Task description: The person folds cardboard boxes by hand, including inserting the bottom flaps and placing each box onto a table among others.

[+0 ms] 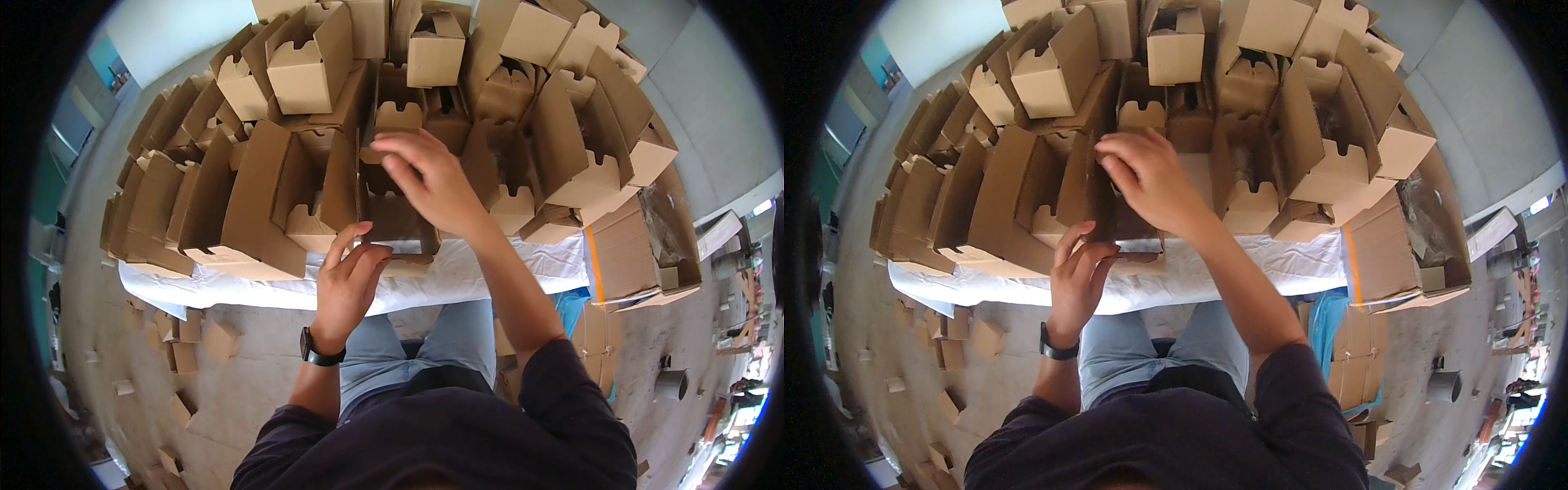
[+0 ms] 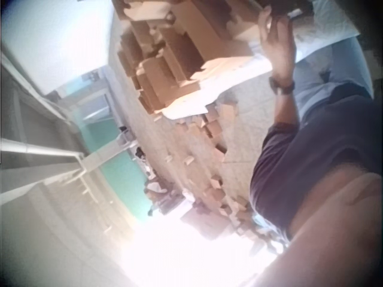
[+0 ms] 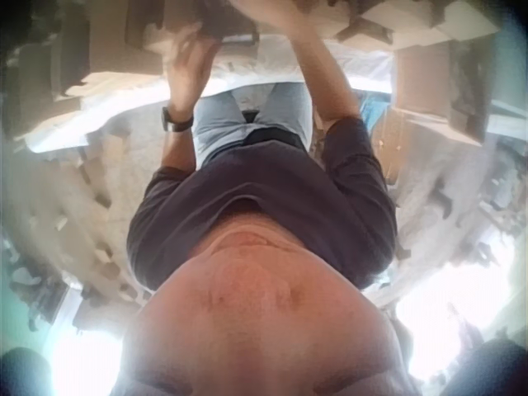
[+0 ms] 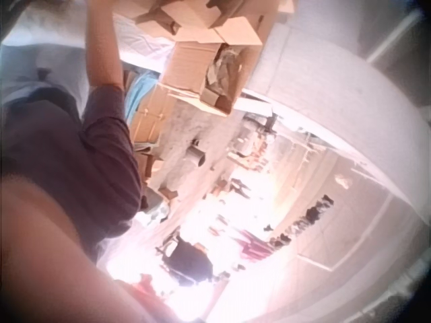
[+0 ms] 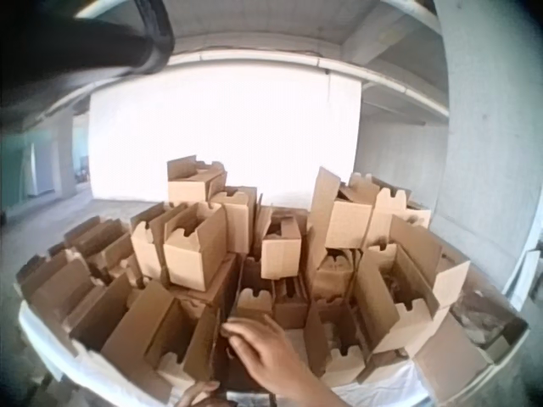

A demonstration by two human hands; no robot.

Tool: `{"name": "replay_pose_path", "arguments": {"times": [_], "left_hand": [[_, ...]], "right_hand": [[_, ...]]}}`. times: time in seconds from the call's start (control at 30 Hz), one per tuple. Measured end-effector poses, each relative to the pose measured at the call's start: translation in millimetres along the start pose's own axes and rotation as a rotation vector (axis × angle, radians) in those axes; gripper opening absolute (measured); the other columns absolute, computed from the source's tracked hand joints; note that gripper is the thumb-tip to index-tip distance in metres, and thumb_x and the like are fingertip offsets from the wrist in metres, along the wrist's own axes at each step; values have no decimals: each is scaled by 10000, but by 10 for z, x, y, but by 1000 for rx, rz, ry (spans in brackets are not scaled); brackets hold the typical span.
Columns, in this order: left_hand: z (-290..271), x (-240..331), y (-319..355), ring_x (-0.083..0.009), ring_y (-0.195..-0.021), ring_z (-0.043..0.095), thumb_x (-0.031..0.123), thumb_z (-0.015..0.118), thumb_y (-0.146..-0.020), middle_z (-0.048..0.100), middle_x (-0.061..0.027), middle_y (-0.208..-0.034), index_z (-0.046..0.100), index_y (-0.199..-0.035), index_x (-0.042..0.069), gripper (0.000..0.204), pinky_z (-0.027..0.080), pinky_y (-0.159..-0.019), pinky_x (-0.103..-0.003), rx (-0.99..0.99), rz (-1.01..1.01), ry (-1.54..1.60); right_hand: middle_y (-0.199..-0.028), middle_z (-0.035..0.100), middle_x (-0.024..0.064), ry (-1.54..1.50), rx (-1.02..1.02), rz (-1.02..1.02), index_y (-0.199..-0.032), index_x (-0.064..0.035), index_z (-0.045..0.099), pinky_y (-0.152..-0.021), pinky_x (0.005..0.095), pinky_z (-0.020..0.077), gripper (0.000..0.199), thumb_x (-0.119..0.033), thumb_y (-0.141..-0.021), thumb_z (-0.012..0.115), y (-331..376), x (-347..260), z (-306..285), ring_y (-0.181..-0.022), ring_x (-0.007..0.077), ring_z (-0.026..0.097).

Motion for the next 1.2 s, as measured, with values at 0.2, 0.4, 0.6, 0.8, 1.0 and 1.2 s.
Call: {"name": "replay_pose_path", "arguments": {"times": [0.2,0.4,0.6,0.8,1.0,1.2], "left_hand": [[27,14,-15,-289,-1170,563,-15,722,-762,680,-46,-913,638,-892,65,174,511,-861,-387,-17,-11,36],[22,-27,3,-306,-1168,562,-34,708,-774,680,-71,-903,650,-904,52,166,509,-868,-400,-33,-32,83],[29,-21,13,-306,-1164,567,-35,714,-770,682,-66,-893,648,-921,54,188,510,-873,-402,-39,-2,87],[96,-75,75,-298,-1244,512,-30,720,-778,724,-55,-954,660,-896,65,162,438,-1024,-435,-86,-77,125],[65,-9,98,-312,-1231,508,20,780,-731,669,-65,-1159,683,-963,97,264,431,-1008,-409,-56,-15,81],[-13,-90,20,-349,-1266,467,81,860,-656,488,-148,-1386,612,-1155,100,558,410,-1027,-423,80,-52,128]], "right_hand": [[-1471,454,99,-534,208,371,-1380,-17,497,-1134,311,283,367,-103,-1026,453,689,519,-192,-1379,197,392],[-1573,315,108,-573,104,410,-1442,-93,456,-1173,349,201,439,-155,-1010,505,814,559,75,-1461,243,267],[-1597,232,162,-491,-15,435,-1399,-159,526,-1173,376,208,471,-176,-936,608,869,651,270,-1477,281,229],[-1580,223,184,-589,33,523,-1323,-150,582,-1125,406,318,484,-145,-850,685,941,777,307,-1454,305,266],[-1555,287,190,-466,61,620,-1241,-99,618,-1065,372,400,437,-24,-814,677,959,788,262,-1424,278,342],[-1554,306,192,-380,-20,605,-1111,-69,670,-1036,345,428,332,19,-791,644,940,751,252,-1393,288,397]]}}
Point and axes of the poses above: each hand's wrist, its own y-axis away from the middle knuckle, its own z-axis out of the palm, x = y × z, the point moved 9 cm from there along -y, towards the middle knuckle
